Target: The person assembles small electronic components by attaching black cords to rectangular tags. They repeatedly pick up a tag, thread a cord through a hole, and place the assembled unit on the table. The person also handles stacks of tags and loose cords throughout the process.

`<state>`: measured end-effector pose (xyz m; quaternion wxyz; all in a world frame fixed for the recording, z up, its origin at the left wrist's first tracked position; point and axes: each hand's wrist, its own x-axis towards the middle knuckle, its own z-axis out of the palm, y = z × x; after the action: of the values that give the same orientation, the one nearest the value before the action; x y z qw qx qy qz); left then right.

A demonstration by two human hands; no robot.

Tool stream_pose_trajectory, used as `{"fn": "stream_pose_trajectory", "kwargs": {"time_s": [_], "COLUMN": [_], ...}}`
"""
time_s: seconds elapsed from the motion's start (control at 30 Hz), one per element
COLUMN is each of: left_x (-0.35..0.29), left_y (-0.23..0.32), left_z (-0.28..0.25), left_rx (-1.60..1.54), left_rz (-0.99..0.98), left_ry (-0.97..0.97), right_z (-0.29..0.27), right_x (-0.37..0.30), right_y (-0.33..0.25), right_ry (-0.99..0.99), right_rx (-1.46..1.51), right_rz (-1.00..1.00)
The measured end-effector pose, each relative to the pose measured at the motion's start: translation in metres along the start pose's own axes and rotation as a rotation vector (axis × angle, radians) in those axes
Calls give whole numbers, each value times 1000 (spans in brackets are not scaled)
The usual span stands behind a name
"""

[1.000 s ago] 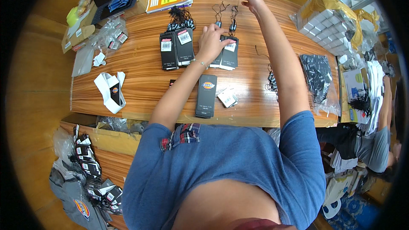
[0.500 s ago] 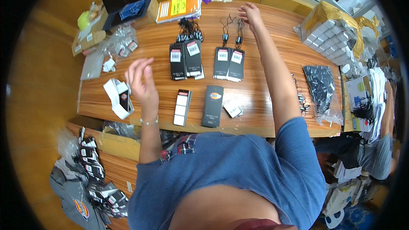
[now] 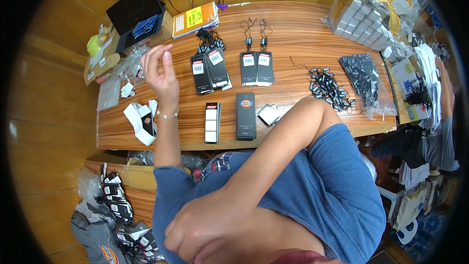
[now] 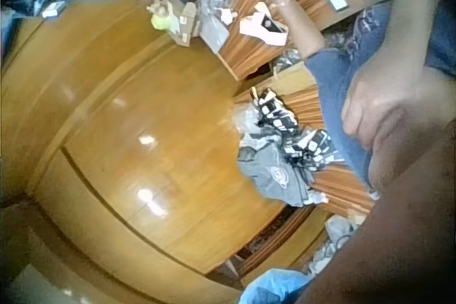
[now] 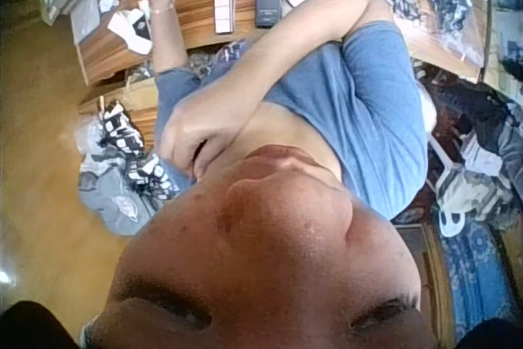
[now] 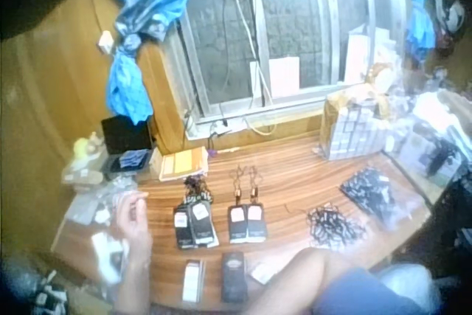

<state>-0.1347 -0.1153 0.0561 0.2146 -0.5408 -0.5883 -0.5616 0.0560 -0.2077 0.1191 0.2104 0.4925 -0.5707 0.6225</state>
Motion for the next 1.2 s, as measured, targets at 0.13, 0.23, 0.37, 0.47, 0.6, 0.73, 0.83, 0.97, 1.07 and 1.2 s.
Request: {"fn": "stream_pose_trajectory", "kwargs": {"time_s": [0.13,0.23,0.37,0.47,0.6,0.73,0.83,0.97,1.07,1.2], "left_x": [12,27,51,56,59,72,14,-30,-33,-25], "left_y": [-10,-22,-21,-19,2,74,164,229,241,247], "left_z": [3,5,7,21,-5,-11,3,17,19,20], "left_rx": [12,-43,-143,-239,-529,-1026,-1367,-1806,-1927,-2022], "left_rz": [68,5,28,15,-13,340,634,589,640,723], "left_ry": [-58,-53,-49,-190,-547,-1253,-1179,-1051,-1081,-1162], "right_z": [10,8,8,17,-24,-100,-124,-126,-125,-120], "right_x": [11,11,10,18,-9,-85,-122,-143,-152,-175], "right_y": [-5,-4,-10,-14,-30,-70,-74,-67,-53,-39], "right_ry": [38,-14,-31,-65,-185,-326,-364,-303,-366,-150], "right_rx": [6,-136,-236,-75,88,-39,-182,-485,-665,-683], "right_rz": [122,49,93,113,207,713,1038,1313,1340,1264]}}
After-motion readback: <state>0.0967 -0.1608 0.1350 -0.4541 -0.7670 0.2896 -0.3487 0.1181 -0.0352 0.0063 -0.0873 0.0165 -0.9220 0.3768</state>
